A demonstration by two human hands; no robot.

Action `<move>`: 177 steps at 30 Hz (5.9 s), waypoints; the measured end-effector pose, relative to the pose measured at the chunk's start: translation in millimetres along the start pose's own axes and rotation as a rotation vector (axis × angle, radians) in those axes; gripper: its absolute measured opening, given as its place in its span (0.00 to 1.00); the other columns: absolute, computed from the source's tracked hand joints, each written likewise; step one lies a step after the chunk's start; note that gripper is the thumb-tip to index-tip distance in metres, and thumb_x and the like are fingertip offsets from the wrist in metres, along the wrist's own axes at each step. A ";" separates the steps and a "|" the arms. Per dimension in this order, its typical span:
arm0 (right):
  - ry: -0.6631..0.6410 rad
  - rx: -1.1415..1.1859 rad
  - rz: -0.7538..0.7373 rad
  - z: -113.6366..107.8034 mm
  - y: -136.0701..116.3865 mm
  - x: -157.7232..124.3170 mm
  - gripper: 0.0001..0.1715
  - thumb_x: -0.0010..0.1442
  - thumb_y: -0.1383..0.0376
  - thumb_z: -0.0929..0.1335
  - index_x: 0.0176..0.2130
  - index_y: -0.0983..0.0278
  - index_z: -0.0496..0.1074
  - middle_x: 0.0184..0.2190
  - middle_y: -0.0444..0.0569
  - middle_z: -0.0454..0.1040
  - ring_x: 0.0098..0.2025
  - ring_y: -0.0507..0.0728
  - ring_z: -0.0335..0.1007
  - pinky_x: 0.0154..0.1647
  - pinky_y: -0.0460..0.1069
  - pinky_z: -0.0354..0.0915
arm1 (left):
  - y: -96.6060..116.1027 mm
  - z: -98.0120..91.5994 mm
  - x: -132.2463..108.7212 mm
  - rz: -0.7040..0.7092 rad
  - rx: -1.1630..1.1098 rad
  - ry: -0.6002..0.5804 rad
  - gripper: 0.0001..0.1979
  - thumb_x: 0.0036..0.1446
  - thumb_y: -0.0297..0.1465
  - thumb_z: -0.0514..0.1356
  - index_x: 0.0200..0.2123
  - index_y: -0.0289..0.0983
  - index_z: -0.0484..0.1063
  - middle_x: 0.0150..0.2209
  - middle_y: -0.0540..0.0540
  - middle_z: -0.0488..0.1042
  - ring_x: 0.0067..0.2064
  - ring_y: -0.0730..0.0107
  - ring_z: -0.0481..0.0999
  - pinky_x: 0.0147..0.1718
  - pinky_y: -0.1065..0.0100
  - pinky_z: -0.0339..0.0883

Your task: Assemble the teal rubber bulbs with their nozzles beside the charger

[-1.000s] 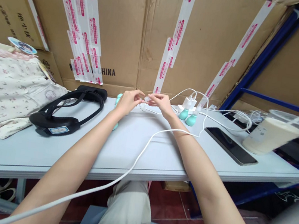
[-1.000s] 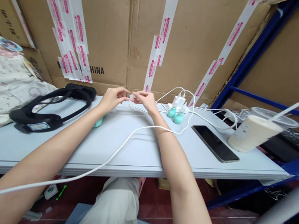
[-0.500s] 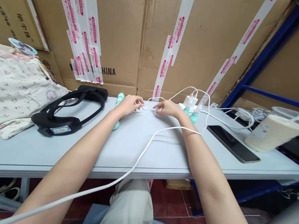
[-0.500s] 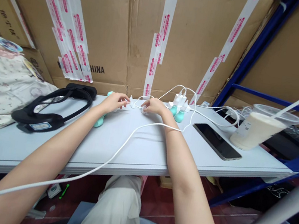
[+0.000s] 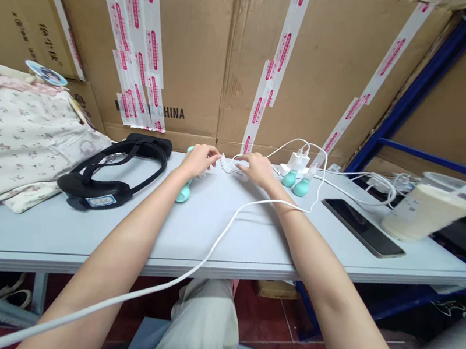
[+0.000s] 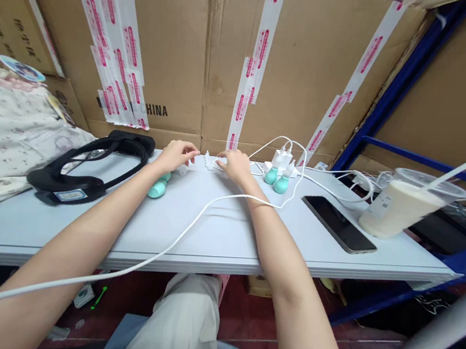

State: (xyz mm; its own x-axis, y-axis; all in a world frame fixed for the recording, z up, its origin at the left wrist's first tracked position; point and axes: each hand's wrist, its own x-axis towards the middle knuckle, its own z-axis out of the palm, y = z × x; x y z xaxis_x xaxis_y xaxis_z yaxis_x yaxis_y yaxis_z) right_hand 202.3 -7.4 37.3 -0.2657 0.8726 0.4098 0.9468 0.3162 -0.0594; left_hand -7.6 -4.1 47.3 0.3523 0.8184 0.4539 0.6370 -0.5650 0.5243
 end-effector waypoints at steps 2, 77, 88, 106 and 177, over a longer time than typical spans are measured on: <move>0.045 -0.108 -0.064 11.0 -12.1 1.2 0.17 0.61 0.59 0.64 0.47 0.60 0.75 0.49 0.53 0.73 0.52 0.62 0.63 0.51 0.56 0.54 | -2.5 -3.7 -0.4 -0.043 0.017 0.049 0.13 0.56 0.37 0.54 0.31 0.37 0.75 0.26 0.49 0.77 0.24 0.73 0.72 0.28 0.71 0.61; 0.206 0.678 -0.009 -1.7 -55.7 26.2 0.11 0.51 0.57 0.72 0.32 0.61 0.79 0.28 0.46 0.78 0.32 0.53 0.71 0.35 0.45 0.60 | -20.6 -7.2 0.2 -0.020 0.035 0.174 0.10 0.45 0.38 0.66 0.31 0.40 0.77 0.31 0.47 0.80 0.34 0.65 0.77 0.35 0.68 0.65; 0.190 0.823 -0.061 14.2 -51.4 18.8 0.09 0.54 0.60 0.70 0.30 0.62 0.79 0.32 0.47 0.79 0.37 0.53 0.72 0.41 0.47 0.61 | -15.0 -6.9 -4.3 -0.008 0.141 0.172 0.09 0.48 0.39 0.64 0.30 0.40 0.77 0.29 0.47 0.79 0.33 0.65 0.76 0.31 0.69 0.61; -0.125 1.798 0.226 -8.8 -44.7 12.4 0.16 0.44 0.68 0.76 0.36 0.65 0.78 0.37 0.48 0.79 0.42 0.53 0.75 0.51 0.49 0.69 | 17.4 -4.0 -1.4 0.157 0.083 0.325 0.10 0.52 0.33 0.61 0.37 0.40 0.78 0.35 0.46 0.79 0.34 0.67 0.75 0.36 0.69 0.64; -0.034 1.952 0.218 -8.7 -54.2 11.3 0.14 0.48 0.70 0.73 0.38 0.60 0.76 0.41 0.43 0.78 0.42 0.50 0.75 0.50 0.44 0.68 | 28.4 0.2 -10.7 0.366 0.563 0.550 0.12 0.62 0.33 0.53 0.41 0.37 0.75 0.34 0.44 0.78 0.30 0.70 0.75 0.28 0.69 0.57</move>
State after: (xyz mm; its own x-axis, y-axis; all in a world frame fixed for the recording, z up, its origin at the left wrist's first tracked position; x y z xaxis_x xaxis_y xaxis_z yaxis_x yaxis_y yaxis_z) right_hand 149.6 -17.9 53.1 -0.2171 0.9450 0.2447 -0.4950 0.1095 -0.8620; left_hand 6.8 -28.9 57.1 0.3125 0.3471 0.8843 0.8443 -0.5282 -0.0910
